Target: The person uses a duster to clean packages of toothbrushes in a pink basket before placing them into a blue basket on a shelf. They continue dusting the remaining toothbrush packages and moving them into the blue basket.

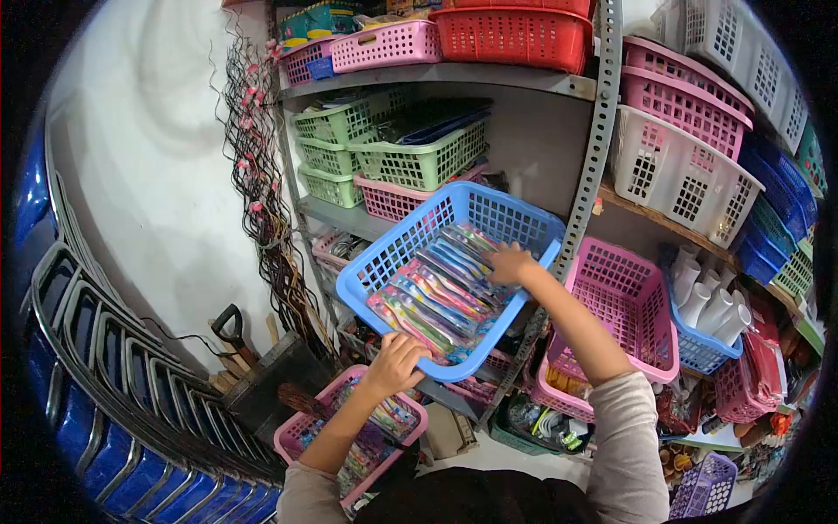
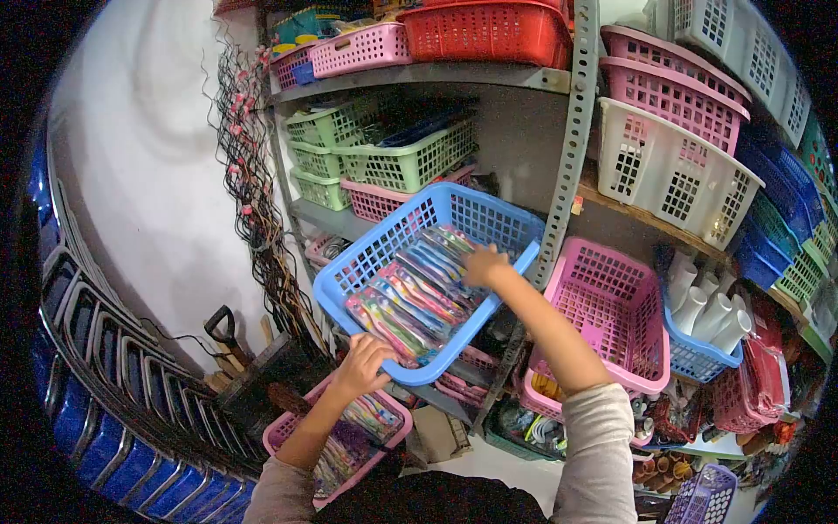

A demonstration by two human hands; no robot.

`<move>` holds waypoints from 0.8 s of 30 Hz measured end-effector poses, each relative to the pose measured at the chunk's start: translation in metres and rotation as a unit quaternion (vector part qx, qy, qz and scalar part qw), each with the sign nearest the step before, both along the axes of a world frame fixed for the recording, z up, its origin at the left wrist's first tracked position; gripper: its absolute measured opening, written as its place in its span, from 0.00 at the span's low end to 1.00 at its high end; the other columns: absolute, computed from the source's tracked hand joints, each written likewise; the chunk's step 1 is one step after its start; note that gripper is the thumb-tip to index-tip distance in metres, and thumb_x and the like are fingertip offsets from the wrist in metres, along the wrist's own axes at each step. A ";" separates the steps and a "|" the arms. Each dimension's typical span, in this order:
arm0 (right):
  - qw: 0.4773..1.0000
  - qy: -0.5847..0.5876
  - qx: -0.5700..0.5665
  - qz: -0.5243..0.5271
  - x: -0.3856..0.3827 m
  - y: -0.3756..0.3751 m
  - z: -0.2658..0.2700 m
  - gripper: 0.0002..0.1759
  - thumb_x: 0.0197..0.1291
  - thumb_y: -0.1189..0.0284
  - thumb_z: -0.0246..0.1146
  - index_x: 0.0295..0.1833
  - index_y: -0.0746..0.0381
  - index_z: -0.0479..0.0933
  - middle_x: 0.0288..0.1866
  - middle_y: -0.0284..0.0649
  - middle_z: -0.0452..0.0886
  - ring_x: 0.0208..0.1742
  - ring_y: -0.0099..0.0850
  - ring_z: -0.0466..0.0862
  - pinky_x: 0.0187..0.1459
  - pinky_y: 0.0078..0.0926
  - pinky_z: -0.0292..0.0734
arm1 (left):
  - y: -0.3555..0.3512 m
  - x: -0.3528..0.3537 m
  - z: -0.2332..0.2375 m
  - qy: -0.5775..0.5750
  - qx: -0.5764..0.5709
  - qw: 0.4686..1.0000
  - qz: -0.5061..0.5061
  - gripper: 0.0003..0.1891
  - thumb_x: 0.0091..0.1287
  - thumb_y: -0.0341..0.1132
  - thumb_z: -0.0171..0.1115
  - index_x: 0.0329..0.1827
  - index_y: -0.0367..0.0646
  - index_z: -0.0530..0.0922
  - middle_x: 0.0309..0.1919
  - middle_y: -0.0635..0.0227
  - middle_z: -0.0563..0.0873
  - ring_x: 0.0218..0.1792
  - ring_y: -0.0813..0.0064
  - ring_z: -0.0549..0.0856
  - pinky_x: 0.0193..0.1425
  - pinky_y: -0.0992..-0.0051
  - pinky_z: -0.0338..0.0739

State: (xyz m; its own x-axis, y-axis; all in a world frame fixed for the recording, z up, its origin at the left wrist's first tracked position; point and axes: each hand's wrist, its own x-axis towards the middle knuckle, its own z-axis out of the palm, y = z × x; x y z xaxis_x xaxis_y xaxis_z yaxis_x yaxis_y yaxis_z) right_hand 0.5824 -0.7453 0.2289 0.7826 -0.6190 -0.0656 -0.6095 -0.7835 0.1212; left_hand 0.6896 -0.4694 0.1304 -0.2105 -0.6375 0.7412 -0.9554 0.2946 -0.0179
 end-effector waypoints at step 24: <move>0.875 -0.332 -0.125 0.329 -0.072 0.086 -0.003 0.24 0.54 0.69 0.61 0.57 0.63 0.69 0.35 0.39 0.73 0.39 0.36 0.74 0.45 0.36 0.64 | -0.114 0.013 0.070 -0.072 -0.052 0.996 -0.025 0.20 0.41 0.33 0.69 0.39 0.42 0.74 0.38 0.66 0.77 0.45 0.66 0.75 0.53 0.63 0.65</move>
